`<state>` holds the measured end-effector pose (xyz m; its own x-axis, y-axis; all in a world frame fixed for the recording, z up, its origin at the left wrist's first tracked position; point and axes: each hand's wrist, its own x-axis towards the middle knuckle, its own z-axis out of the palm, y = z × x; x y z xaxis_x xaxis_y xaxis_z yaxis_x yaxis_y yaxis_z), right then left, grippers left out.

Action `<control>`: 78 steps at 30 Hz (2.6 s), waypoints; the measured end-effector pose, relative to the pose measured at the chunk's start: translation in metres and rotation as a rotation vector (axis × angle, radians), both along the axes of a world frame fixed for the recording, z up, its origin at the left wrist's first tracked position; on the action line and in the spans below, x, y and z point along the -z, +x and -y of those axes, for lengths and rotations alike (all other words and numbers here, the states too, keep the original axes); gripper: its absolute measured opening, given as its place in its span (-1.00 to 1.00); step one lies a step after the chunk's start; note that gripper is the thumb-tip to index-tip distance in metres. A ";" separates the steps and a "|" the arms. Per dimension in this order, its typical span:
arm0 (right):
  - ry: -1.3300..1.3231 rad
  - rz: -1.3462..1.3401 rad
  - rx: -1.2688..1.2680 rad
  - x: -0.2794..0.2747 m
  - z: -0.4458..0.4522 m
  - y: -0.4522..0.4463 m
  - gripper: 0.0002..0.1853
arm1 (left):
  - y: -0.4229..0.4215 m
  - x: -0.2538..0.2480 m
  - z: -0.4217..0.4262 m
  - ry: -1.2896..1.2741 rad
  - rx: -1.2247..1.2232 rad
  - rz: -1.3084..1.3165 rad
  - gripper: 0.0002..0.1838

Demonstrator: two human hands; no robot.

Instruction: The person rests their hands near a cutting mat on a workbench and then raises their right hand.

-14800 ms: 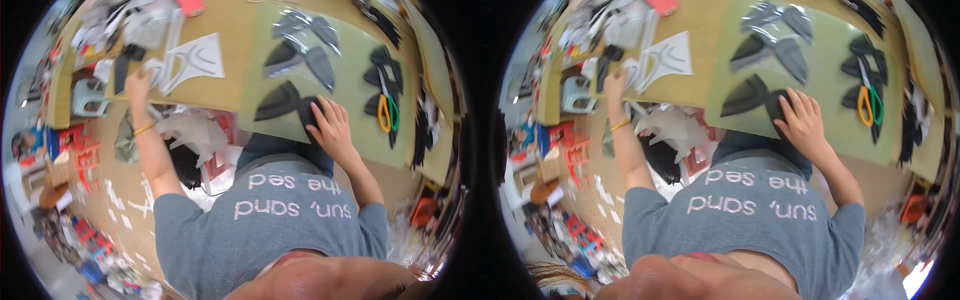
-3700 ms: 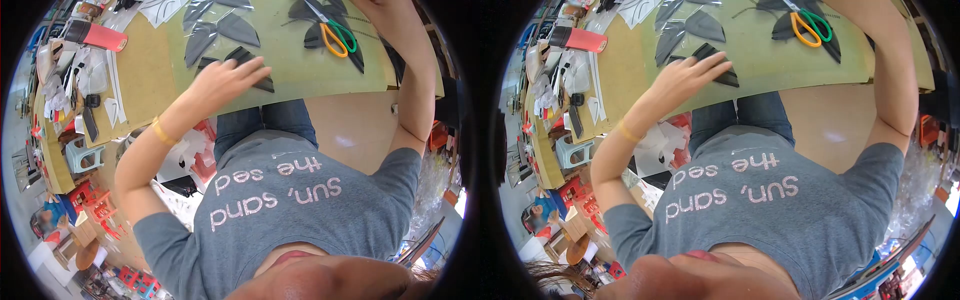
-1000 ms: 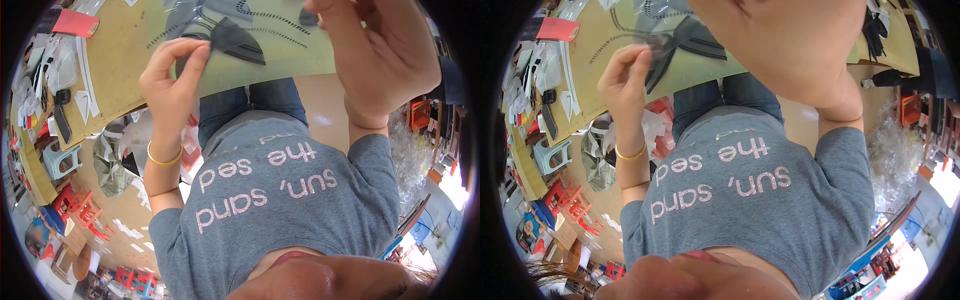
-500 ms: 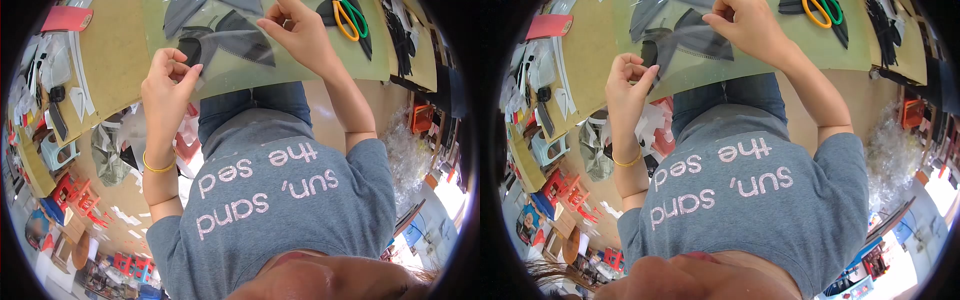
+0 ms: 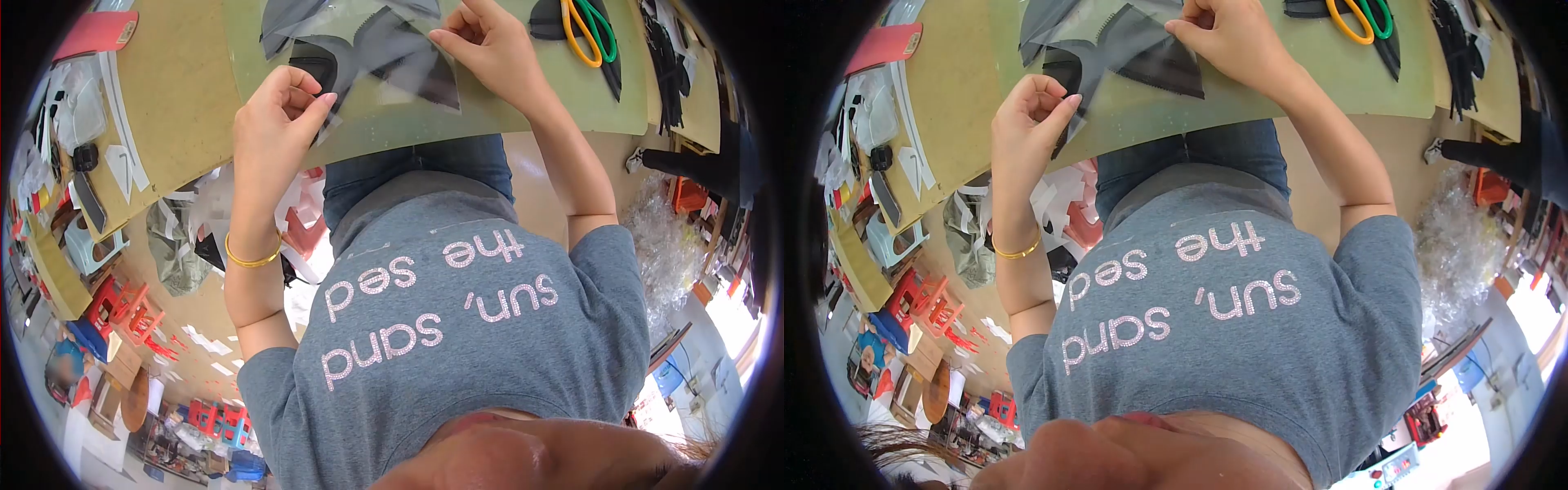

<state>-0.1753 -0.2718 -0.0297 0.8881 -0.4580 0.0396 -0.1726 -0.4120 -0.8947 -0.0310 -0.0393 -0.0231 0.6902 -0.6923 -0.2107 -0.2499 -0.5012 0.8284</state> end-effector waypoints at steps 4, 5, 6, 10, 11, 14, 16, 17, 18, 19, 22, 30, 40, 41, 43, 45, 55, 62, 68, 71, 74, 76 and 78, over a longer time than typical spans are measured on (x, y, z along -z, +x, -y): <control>-0.046 -0.025 -0.003 -0.001 0.001 0.002 -0.26 | 0.000 0.002 0.002 0.028 0.017 0.002 -0.83; -0.054 -0.033 0.000 -0.001 0.001 0.002 -0.27 | 0.000 0.002 0.002 0.039 0.020 -0.002 -0.83; -0.053 -0.036 -0.001 0.000 0.001 0.002 -0.27 | 0.000 0.002 0.003 0.041 0.027 -0.009 -0.84; -0.071 -0.028 -0.014 0.005 0.003 0.004 -0.28 | 0.002 0.002 0.003 0.043 0.039 -0.053 -0.85; -0.080 -0.024 -0.017 0.005 0.004 0.004 -0.29 | 0.002 0.002 0.003 0.041 0.041 -0.070 -0.85; -0.040 -0.018 -0.016 0.007 0.004 0.006 -0.31 | 0.004 0.007 0.003 0.025 0.061 -0.054 -0.84; -0.076 0.005 -0.031 0.008 0.005 0.005 -0.33 | 0.004 0.007 0.003 0.041 0.067 -0.038 -0.84; -0.094 0.019 -0.040 0.008 0.005 0.005 -0.34 | 0.005 0.007 0.004 0.050 0.066 -0.039 -0.84; -0.070 0.009 -0.045 0.008 0.005 0.003 -0.36 | 0.004 0.007 0.003 0.061 0.064 -0.040 -0.84; -0.048 0.002 -0.050 0.008 0.005 0.002 -0.37 | 0.004 0.008 0.002 0.056 0.063 -0.040 -0.83; -0.050 -0.010 -0.071 0.009 0.008 0.000 -0.43 | 0.004 0.010 0.002 0.047 0.063 -0.026 -0.83; -0.131 -0.011 -0.080 0.007 0.004 0.001 -0.50 | 0.003 0.010 0.002 0.054 0.067 -0.001 -0.83; -0.173 0.012 -0.061 0.012 0.003 0.000 -0.53 | 0.003 0.012 0.001 0.029 0.052 -0.051 -0.83; -0.183 0.019 -0.061 0.012 0.003 0.000 -0.53 | 0.003 0.012 0.001 0.032 0.050 -0.048 -0.83; -0.188 0.018 -0.056 0.011 0.002 0.000 -0.53 | 0.004 0.012 0.000 0.033 0.047 -0.047 -0.82; -0.181 0.012 -0.050 0.011 0.001 0.000 -0.54 | 0.004 0.014 0.000 0.027 0.044 -0.053 -0.82; -0.191 0.026 -0.045 0.015 0.001 -0.002 -0.58 | 0.001 0.010 0.002 0.037 0.058 0.004 -0.83; -0.259 0.034 -0.042 0.017 0.000 -0.002 -0.64 | -0.002 0.006 0.004 0.067 0.049 0.027 -0.83; -0.499 0.148 -0.104 0.028 0.001 -0.001 -0.76 | -0.003 0.003 0.005 0.089 0.055 0.041 -0.83; -0.616 0.083 -0.115 0.016 -0.006 -0.005 -0.81 | -0.004 0.001 0.005 0.108 0.052 0.026 -0.83; -0.828 -0.066 -0.151 0.001 -0.013 -0.007 -0.79 | -0.004 0.003 0.004 0.098 0.058 0.050 -0.83; -0.967 -0.237 -0.178 -0.013 -0.018 -0.003 -0.80 | -0.004 0.002 0.005 0.094 0.067 0.062 -0.83; -0.989 -0.146 -0.241 -0.015 -0.020 0.006 -0.76 | -0.004 0.000 0.006 0.101 0.079 0.054 -0.85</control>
